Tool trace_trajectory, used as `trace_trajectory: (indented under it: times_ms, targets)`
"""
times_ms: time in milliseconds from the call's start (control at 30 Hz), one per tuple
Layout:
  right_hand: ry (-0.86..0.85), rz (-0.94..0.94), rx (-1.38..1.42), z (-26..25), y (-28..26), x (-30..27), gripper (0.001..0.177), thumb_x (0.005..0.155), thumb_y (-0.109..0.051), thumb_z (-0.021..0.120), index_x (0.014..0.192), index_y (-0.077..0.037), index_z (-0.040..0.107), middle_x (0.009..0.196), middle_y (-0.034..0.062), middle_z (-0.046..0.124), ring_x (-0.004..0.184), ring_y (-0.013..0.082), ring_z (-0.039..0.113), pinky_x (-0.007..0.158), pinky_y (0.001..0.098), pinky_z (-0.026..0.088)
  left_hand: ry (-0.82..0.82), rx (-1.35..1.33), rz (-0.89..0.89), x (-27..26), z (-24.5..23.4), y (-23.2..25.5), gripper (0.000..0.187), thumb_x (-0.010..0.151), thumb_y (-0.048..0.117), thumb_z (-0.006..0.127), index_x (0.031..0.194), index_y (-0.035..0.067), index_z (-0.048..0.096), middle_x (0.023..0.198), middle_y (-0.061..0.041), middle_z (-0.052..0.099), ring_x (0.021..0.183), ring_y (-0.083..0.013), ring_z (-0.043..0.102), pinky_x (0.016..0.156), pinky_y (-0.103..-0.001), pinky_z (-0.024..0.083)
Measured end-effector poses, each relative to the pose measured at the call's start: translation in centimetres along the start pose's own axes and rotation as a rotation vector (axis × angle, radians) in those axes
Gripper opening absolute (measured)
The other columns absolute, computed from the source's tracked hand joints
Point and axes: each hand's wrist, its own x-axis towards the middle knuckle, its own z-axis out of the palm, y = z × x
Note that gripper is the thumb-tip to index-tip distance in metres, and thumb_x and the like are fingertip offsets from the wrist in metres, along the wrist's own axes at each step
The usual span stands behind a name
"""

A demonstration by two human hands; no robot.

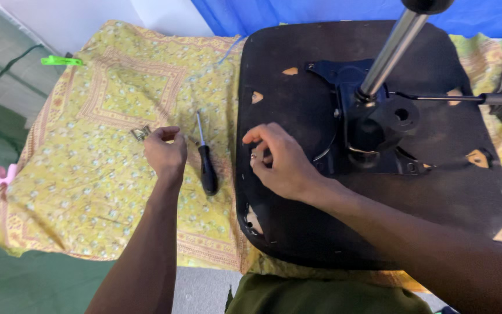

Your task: The person uses a screwdriver to tighten screws on the underside of an office chair seat, securing the central gas-lift mechanism. The person repeatedly turns the screwdriver to fasten the components together.

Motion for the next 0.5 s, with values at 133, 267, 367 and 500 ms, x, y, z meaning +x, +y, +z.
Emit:
trace_trajectory:
  times_ms: [133,267,367,500]
  targets:
    - [-0.164,0.031,0.0,2.8,0.3,-0.4,0.038,0.082,-0.006,0.074,0.118,-0.007,0.061,0.11,0.0094,0.062,0.091,0.0216,0.066,0.073,0.0324,0.06,0.026,0.093,-0.044,0.1,-1.6,-2.5,0.017,0.081,0.013,0.074,0.095,0.006,0.079,0.089,-0.011,0.078,0.085,-0.0272,0.075,0.081,-0.039,0.057]
    - [-0.22,0.065,-0.012,4.7,0.5,1.6,0.036,0.086,-0.01,0.071,0.12,-0.004,0.061,0.109,0.0135,0.067,0.09,0.023,0.073,0.076,0.0373,0.059,-0.02,0.179,-0.092,2.5,-2.8,-3.2,0.017,0.085,0.017,0.075,0.097,0.007,0.079,0.091,-0.011,0.077,0.086,-0.0297,0.075,0.082,-0.042,0.056]
    - [-0.294,0.173,-0.039,6.1,0.6,3.5,0.04,0.086,-0.016,0.072,0.122,-0.003,0.059,0.101,0.0152,0.069,0.087,0.0258,0.075,0.075,0.0403,0.06,-0.12,0.226,-0.15,5.1,-3.0,-3.2,0.023,0.085,0.015,0.072,0.106,0.008,0.077,0.1,-0.014,0.077,0.095,-0.031,0.073,0.086,-0.043,0.056]
    - [-0.297,0.23,-0.095,8.7,0.3,5.4,0.045,0.088,-0.024,0.072,0.126,-0.004,0.059,0.099,0.0158,0.069,0.091,0.0311,0.073,0.079,0.0446,0.058,-0.184,0.427,-0.077,8.1,-2.8,-2.7,0.031,0.084,0.016,0.075,0.114,0.008,0.073,0.123,-0.019,0.064,0.102,-0.0401,0.067,0.081,-0.051,0.052]
